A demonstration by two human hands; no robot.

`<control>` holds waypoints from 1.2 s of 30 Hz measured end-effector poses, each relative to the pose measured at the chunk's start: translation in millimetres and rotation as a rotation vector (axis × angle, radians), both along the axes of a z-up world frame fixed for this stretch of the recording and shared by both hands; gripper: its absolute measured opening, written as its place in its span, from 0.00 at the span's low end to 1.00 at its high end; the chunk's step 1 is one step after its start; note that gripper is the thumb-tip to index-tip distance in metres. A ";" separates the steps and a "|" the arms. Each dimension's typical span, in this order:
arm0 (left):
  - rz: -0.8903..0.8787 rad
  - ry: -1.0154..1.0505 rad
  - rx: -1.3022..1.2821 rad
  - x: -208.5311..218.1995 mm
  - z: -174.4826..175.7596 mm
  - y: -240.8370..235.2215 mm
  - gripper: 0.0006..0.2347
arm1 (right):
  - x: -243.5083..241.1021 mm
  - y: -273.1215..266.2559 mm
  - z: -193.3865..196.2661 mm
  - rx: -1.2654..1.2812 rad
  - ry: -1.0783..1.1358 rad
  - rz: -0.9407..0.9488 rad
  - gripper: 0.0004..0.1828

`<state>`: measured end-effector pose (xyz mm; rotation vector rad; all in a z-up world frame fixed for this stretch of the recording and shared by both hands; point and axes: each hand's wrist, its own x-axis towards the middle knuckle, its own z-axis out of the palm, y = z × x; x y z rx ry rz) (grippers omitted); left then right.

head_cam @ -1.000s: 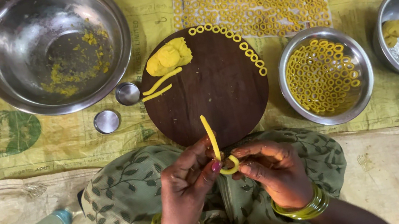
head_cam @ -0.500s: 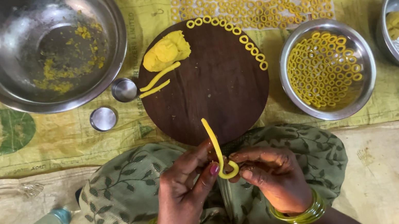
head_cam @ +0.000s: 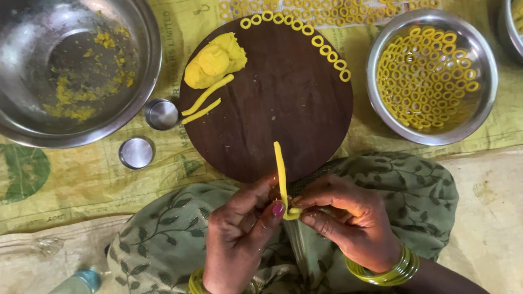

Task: The person rolls yellow dough into thin ropes on a wooden board and then shapes them into small rings by hand. The finished rings are placed into a metal bowl and arranged on a newspaper sheet.

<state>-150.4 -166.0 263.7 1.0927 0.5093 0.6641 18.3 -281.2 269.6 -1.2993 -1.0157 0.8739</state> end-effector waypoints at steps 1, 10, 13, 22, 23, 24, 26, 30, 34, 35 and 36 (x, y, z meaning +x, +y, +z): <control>-0.007 0.005 0.018 -1.2 1.4 0.1 0.18 | -0.3 1.1 2.1 0.020 -0.052 -0.001 0.12; 0.015 0.138 0.125 -6.7 12.1 -0.1 0.22 | -3.9 4.7 16.4 0.073 -0.222 0.004 0.13; 0.029 0.130 0.113 -7.0 15.3 -0.5 0.23 | -6.2 3.6 18.6 0.083 -0.219 0.027 0.12; 0.035 0.238 0.331 -5.9 30.3 -0.5 0.24 | -7.1 4.7 21.9 0.092 -0.321 -0.001 0.13; 0.019 0.234 0.332 -5.4 31.8 0.5 0.25 | -6.6 5.1 21.6 0.097 -0.326 0.000 0.13; 0.003 0.231 0.329 -6.6 33.2 -0.1 0.26 | -7.0 4.0 21.0 0.099 -0.329 0.002 0.14; -0.007 0.257 0.350 -6.4 35.2 -0.4 0.27 | -8.0 3.8 19.6 0.092 -0.350 -0.018 0.13; 0.011 0.344 0.439 -6.7 34.3 -0.5 0.29 | -10.3 4.6 16.6 0.078 -0.406 -0.055 0.13; -0.003 0.367 0.717 -2.5 23.3 13.4 0.29 | -4.8 4.5 15.2 0.011 -0.303 -0.061 0.15; -0.080 0.451 0.690 -3.6 21.7 17.8 0.32 | -1.7 4.1 16.0 0.058 -0.439 -0.078 0.17; -0.158 0.536 0.660 -3.5 20.0 26.5 0.35 | 0.8 6.1 15.6 0.104 -0.573 -0.094 0.19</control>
